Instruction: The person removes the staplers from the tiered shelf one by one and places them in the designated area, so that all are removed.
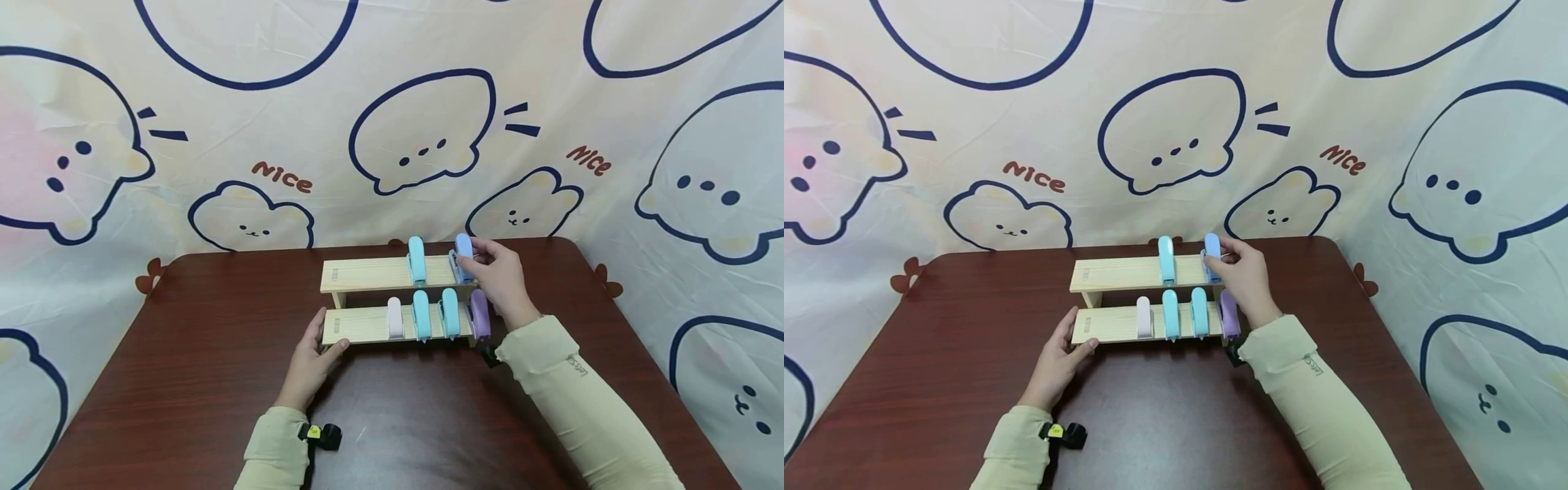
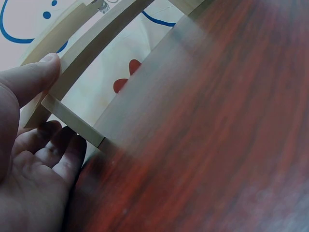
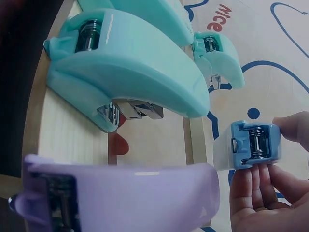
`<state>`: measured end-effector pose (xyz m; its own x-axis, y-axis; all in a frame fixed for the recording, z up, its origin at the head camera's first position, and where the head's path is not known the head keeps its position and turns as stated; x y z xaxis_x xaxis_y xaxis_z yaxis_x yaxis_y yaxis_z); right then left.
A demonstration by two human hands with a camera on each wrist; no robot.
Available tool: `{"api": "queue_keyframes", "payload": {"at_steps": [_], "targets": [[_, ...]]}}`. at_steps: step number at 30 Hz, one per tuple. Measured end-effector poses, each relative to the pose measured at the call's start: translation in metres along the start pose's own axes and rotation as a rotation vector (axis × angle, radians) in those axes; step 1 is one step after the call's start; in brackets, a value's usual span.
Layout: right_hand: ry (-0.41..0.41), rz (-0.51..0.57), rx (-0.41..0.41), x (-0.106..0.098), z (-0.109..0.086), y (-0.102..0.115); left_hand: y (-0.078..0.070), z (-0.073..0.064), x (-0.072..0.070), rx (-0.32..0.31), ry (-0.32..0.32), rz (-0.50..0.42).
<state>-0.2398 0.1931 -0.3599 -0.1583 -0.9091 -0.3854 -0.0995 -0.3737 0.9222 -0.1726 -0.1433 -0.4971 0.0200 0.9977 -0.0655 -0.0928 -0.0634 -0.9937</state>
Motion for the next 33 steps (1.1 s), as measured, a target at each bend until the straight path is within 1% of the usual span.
{"api": "queue_keyframes", "payload": {"at_steps": [6, 12, 15, 23, 33], "targets": [[-0.023, 0.015, -0.032, -0.003, -0.003, -0.004, -0.002, 0.000, 0.001, -0.001, 0.006, -0.015], [-0.045, 0.058, -0.061, -0.005, -0.007, -0.005, -0.002, 0.000, 0.000, -0.010, 0.008, -0.002], [-0.056, 0.065, -0.055, -0.006, -0.008, -0.007, -0.002, -0.001, 0.001, -0.011, 0.001, 0.001], [-0.083, 0.074, -0.032, -0.010, -0.009, -0.014, -0.001, 0.000, 0.001, -0.039, -0.010, 0.023], [-0.091, 0.066, -0.011, -0.017, -0.004, -0.017, -0.002, 0.000, 0.001, -0.012, -0.007, 0.030]]}}
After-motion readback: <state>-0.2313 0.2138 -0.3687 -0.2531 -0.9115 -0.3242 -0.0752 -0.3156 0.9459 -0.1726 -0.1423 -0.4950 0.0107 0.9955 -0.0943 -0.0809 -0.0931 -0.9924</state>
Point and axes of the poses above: each hand's wrist, its own z-axis towards the middle knuckle, its own x-axis out of the palm, y = z × x, the point moved 3 cm from there along z, towards the middle knuckle, and after that the axes turned 6 degrees about x, right-handed, at the moved point
